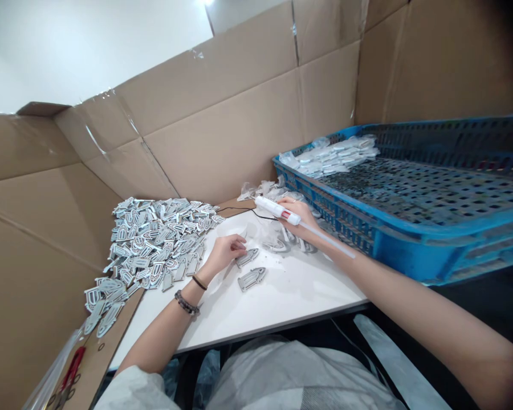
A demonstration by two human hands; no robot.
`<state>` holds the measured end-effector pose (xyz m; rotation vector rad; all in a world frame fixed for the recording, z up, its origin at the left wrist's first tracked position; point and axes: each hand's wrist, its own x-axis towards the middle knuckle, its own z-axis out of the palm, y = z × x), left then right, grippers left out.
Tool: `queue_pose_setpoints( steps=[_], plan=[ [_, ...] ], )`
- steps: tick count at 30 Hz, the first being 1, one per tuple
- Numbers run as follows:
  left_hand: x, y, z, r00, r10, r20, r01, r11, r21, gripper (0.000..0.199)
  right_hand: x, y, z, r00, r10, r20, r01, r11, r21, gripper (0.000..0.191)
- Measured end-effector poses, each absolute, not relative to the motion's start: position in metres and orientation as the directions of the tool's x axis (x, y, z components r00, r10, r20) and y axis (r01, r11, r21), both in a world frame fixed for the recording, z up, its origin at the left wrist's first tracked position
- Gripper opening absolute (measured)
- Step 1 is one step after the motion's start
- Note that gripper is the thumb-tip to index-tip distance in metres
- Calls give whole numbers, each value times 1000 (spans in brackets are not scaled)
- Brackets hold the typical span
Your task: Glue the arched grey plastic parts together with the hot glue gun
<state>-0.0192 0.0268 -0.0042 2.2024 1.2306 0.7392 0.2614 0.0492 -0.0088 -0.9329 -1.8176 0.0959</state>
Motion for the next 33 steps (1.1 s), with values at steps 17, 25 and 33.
queue_pose_setpoints(
  steps=[17, 25, 33],
  plan=[
    [-9, -20, 23, 575, 818, -19, 599, -405, 690, 20, 263, 48, -7, -195, 680, 707, 597, 654, -464, 14],
    [-11, -19, 23, 574, 819, -11, 662, -457, 595, 21, 263, 44, -2, -196, 697, 690, 581, 649, -491, 15],
    [-10, -24, 25, 591, 801, -90, 669, -425, 610, 20, 262, 43, -2, -188, 690, 699, 554, 662, -505, 13]
  ],
)
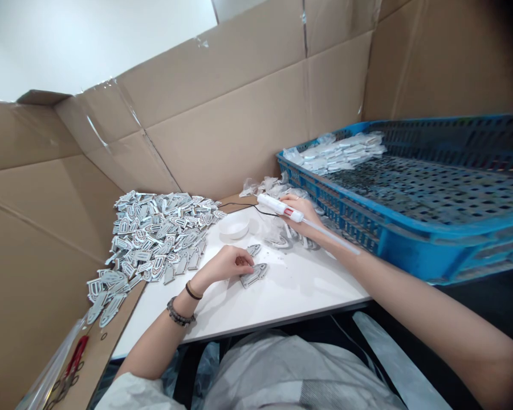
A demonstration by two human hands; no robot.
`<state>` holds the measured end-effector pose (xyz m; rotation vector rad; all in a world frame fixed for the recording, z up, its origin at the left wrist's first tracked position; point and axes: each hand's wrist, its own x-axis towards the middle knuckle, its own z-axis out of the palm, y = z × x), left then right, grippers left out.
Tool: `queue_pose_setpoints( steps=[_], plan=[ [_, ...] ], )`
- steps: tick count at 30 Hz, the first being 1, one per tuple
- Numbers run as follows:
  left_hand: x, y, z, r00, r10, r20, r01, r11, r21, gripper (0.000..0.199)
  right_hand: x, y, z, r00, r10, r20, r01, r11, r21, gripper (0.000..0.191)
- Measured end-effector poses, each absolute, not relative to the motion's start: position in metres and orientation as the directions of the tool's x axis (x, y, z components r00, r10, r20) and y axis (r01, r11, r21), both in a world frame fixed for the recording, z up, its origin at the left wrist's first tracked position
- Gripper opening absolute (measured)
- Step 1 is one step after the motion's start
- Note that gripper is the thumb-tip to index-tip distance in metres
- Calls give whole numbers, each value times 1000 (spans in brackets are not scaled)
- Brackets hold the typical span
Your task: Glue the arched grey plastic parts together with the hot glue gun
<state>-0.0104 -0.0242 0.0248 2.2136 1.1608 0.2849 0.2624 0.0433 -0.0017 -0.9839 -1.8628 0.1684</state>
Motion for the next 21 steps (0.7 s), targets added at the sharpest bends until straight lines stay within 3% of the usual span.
queue_pose_setpoints(
  steps=[9, 17, 21],
  plan=[
    [-9, -27, 22, 562, 804, -194, 593, -227, 772, 31, 262, 44, -4, -196, 671, 715, 547, 680, -488, 11],
    [-7, -28, 20, 549, 827, -118, 662, -344, 666, 21, 262, 40, 0, -198, 695, 691, 554, 661, -507, 9],
    [-9, -22, 20, 494, 860, 130, 687, -477, 548, 21, 262, 42, -2, -194, 690, 697, 555, 663, -503, 11]
  ],
)
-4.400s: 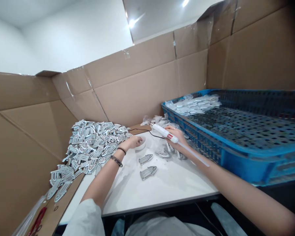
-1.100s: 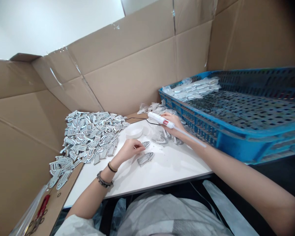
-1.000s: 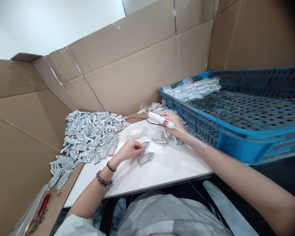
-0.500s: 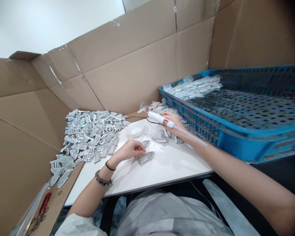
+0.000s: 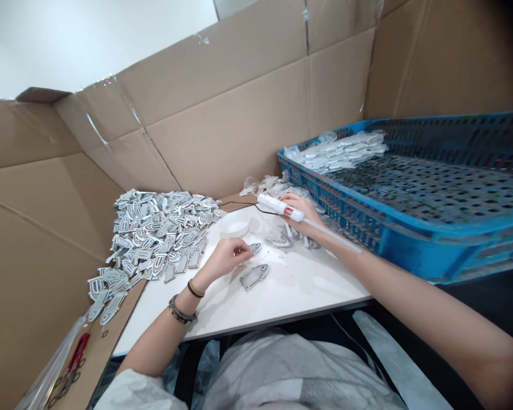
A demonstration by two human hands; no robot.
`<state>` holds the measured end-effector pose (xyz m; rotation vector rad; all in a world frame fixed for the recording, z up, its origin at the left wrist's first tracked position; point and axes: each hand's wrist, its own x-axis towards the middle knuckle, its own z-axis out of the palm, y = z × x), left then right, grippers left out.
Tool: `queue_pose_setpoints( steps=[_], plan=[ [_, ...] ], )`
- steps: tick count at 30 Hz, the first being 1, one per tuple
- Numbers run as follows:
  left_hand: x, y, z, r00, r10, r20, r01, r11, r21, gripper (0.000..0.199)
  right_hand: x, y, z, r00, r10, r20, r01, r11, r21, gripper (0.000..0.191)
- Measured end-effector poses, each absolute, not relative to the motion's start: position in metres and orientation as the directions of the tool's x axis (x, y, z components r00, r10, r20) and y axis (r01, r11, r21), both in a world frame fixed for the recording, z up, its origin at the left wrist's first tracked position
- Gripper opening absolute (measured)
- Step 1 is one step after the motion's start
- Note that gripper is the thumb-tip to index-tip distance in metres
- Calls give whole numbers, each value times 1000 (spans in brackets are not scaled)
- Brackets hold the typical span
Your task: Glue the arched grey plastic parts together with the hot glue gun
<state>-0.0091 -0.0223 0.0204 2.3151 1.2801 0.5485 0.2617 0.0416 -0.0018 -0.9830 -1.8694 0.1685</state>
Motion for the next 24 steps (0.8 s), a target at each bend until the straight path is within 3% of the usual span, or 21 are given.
queue_pose_setpoints(
  steps=[3, 5, 8, 12, 17, 19, 21, 24],
  plan=[
    [-12, -15, 14, 433, 851, 296, 755, -522, 397, 19, 261, 43, -3, -192, 676, 712, 551, 674, -491, 14],
    [-15, -10, 8, 446, 857, 258, 781, -513, 356, 23, 261, 43, -4, -190, 672, 716, 545, 679, -492, 15],
    [-17, -5, -3, 484, 860, 163, 782, -508, 361, 28, 260, 43, -4, -179, 671, 720, 547, 676, -494, 17],
    [-18, -3, -13, 470, 857, 209, 750, -513, 417, 29, 260, 42, -4, -187, 659, 729, 543, 687, -482, 15],
    [-18, -1, -16, 443, 881, 167, 736, -464, 493, 22, 260, 42, -4, -197, 657, 728, 546, 690, -475, 11],
    [-17, 0, -13, 401, 897, 185, 704, -431, 565, 26, 260, 42, -4, -206, 645, 736, 548, 699, -459, 10],
    [-15, 1, -11, 336, 932, 135, 608, -324, 725, 31, 260, 42, -4, -215, 625, 750, 542, 716, -441, 10],
    [-10, -1, -8, 323, 945, -58, 279, -36, 960, 34, 259, 40, -2, -215, 608, 765, 538, 727, -427, 14]
  ],
)
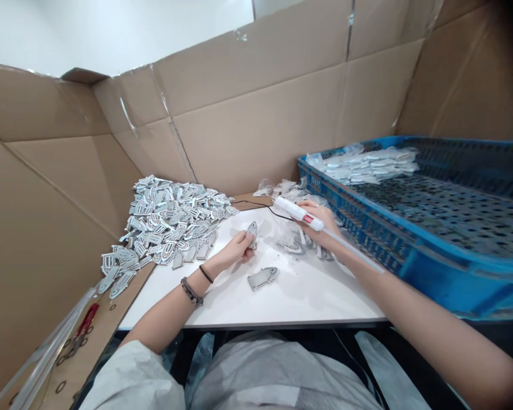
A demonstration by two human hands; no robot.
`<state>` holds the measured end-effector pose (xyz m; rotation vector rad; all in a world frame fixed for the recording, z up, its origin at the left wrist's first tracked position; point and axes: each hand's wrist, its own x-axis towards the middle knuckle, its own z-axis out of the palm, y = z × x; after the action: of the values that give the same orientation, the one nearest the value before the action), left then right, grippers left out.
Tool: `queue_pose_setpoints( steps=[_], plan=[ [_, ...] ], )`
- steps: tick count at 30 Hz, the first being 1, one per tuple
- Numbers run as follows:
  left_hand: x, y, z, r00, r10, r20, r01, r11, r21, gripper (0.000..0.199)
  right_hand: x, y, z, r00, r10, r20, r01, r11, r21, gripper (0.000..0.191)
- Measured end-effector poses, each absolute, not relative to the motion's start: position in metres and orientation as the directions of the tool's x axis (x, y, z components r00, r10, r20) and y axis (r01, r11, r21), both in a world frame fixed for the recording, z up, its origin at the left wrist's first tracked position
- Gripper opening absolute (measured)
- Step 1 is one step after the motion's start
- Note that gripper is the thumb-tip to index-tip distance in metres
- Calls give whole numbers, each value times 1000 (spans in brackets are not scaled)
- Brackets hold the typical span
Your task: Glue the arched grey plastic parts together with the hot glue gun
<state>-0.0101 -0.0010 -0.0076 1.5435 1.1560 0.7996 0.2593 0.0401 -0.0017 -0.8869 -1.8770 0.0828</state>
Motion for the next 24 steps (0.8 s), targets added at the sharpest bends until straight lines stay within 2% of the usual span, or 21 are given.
queue_pose_setpoints(
  steps=[3, 6, 11, 16, 20, 24],
  plan=[
    [-5, -4, -4, 352, 921, -164, -52, 195, 979, 28, 259, 38, 1, -213, 605, 767, 543, 726, -422, 19],
    [-3, -7, 0, 329, 929, -170, -181, 239, 954, 21, 260, 37, 2, -231, 596, 769, 525, 742, -417, 21],
    [-3, -10, 0, 332, 941, -70, -231, 153, 961, 17, 257, 36, 1, -355, 605, 712, 443, 780, -442, 24],
    [-2, -10, -2, 286, 958, -18, -249, 92, 964, 26, 251, 31, 1, -474, 625, 621, 419, 780, -465, 23],
    [-1, -10, -4, 265, 964, 14, -244, 53, 968, 35, 250, 30, -1, -496, 637, 590, 445, 770, -457, 22],
    [2, -12, -3, 236, 972, 10, -234, 47, 971, 34, 251, 31, -4, -517, 615, 596, 426, 788, -443, 21]
  ],
)
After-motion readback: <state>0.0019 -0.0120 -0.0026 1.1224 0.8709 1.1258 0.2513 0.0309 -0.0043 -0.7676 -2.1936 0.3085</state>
